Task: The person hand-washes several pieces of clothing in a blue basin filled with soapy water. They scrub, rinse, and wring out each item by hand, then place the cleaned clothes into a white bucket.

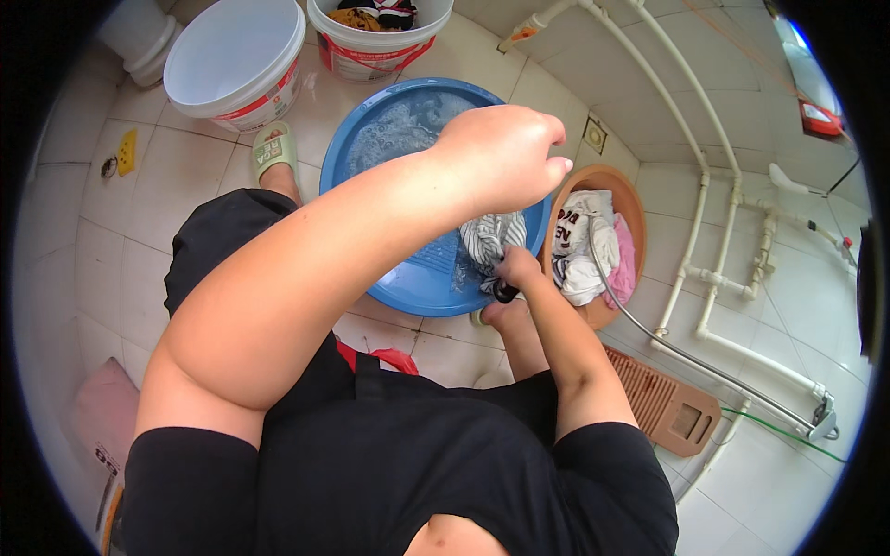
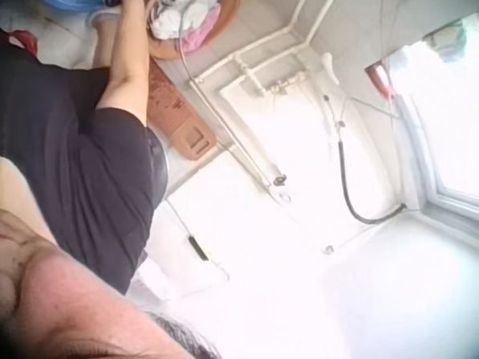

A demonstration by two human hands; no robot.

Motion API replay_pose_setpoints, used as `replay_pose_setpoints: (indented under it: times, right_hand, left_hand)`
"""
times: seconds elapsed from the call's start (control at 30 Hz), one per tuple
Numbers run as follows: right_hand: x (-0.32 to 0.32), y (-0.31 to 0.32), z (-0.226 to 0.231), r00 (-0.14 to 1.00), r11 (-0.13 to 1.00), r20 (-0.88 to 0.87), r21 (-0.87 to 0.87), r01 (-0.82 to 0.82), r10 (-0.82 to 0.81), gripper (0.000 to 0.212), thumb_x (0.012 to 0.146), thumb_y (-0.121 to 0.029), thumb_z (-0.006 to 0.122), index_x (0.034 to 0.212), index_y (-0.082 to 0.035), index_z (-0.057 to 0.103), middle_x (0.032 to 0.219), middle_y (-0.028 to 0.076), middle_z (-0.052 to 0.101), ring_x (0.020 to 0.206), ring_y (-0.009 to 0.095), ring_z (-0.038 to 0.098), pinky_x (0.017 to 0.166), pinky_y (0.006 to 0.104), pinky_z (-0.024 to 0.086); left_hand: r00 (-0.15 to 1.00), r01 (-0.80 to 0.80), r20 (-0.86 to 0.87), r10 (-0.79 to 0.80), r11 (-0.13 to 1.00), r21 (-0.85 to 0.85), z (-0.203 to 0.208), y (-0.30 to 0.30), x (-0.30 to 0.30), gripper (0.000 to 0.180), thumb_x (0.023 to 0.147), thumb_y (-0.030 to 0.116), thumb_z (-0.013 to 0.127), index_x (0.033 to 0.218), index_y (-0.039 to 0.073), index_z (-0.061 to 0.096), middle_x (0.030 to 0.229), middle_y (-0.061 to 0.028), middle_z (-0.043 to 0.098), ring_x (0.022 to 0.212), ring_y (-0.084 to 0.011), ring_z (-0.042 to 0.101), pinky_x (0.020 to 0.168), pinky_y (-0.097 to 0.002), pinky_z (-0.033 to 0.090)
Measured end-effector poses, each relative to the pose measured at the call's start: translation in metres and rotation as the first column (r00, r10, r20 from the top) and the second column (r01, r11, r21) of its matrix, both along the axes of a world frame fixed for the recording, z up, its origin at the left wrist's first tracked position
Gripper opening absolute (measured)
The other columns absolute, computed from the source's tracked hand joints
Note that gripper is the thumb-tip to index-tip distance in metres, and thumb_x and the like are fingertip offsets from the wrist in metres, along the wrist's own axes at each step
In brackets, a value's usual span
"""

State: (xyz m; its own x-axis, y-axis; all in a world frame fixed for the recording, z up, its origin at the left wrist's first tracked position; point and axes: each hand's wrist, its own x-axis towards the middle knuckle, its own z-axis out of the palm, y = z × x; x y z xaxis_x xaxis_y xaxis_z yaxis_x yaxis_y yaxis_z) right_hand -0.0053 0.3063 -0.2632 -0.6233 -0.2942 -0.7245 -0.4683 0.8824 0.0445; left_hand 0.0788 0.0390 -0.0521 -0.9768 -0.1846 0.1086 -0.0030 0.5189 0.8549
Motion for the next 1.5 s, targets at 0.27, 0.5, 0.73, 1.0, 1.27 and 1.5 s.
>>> replay_pose_setpoints:
  times: [0.27,0.5,0.73,1.0,1.27,1.5]
  right_hand:
    - [-0.039,-0.037,0.237,0.861,0.251,0.240,-0.891,0.379,-0.448,0.034,0.063,-0.002,0.063,0.096,0.000,0.054,0.082,0.007,0.059,0.074,0.016,0.057,0.070,0.0272,0.045]
    - [-0.061,-0.052,0.375,0.887,-0.316,0.074,-0.945,-0.084,-0.456,0.025,0.072,0.008,0.053,0.096,0.003,0.056,0.090,0.014,0.060,0.083,0.024,0.060,0.077,0.0352,0.050]
    - [-0.088,-0.077,0.276,0.894,-0.096,0.018,-0.995,-0.028,-0.449,0.023,0.072,0.003,0.061,0.094,-0.001,0.058,0.086,0.007,0.061,0.079,0.015,0.057,0.071,0.0255,0.045]
    - [-0.120,-0.042,-0.017,0.950,0.754,-0.220,-0.656,0.024,-0.222,0.031,0.076,-0.013,0.056,0.108,-0.011,0.055,0.094,0.019,0.061,0.092,0.032,0.057,0.081,0.0365,0.043]
    - [-0.001,-0.046,-0.132,0.922,0.886,-0.070,-0.315,0.341,-0.380,0.063,0.074,-0.023,0.060,0.130,-0.011,0.034,0.137,0.020,0.024,0.121,0.036,0.033,0.097,0.0390,0.032]
    - [-0.020,-0.006,-0.150,0.989,0.977,0.050,-0.170,-0.127,0.137,0.045,0.070,-0.011,0.055,0.114,-0.007,0.050,0.119,0.019,0.049,0.108,0.034,0.046,0.091,0.0376,0.038]
  left_hand:
    - [0.999,-0.010,-0.052,0.008,0.999,-0.044,0.011,-0.013,0.014,0.029,0.080,0.026,0.053,0.097,0.003,0.059,0.091,-0.0135,0.062,0.087,-0.0287,0.058,0.075,-0.0367,0.046]
    - [1.000,-0.003,-0.017,0.003,0.999,-0.033,0.015,-0.017,0.017,0.029,0.080,0.027,0.053,0.096,0.003,0.059,0.091,-0.0134,0.062,0.086,-0.0289,0.058,0.074,-0.0369,0.046]
    - [0.999,-0.038,-0.005,0.038,0.999,-0.026,0.002,-0.017,0.011,0.028,0.080,0.025,0.053,0.096,0.003,0.059,0.090,-0.0136,0.062,0.086,-0.0293,0.058,0.074,-0.0368,0.045]
    - [0.999,0.008,0.052,-0.006,0.999,-0.042,-0.008,-0.011,0.003,0.030,0.079,0.024,0.053,0.096,0.000,0.058,0.092,-0.0155,0.060,0.087,-0.0305,0.056,0.074,-0.0372,0.045]
    - [0.987,0.029,0.159,-0.011,0.994,-0.108,-0.015,-0.003,-0.004,0.030,0.078,0.021,0.056,0.098,-0.001,0.057,0.092,-0.0163,0.059,0.087,-0.0320,0.056,0.074,-0.0369,0.045]
    - [0.979,0.064,0.201,-0.041,0.992,-0.111,-0.019,0.004,-0.014,0.030,0.078,0.022,0.056,0.099,0.000,0.057,0.093,-0.0160,0.059,0.086,-0.0320,0.056,0.074,-0.0369,0.046]
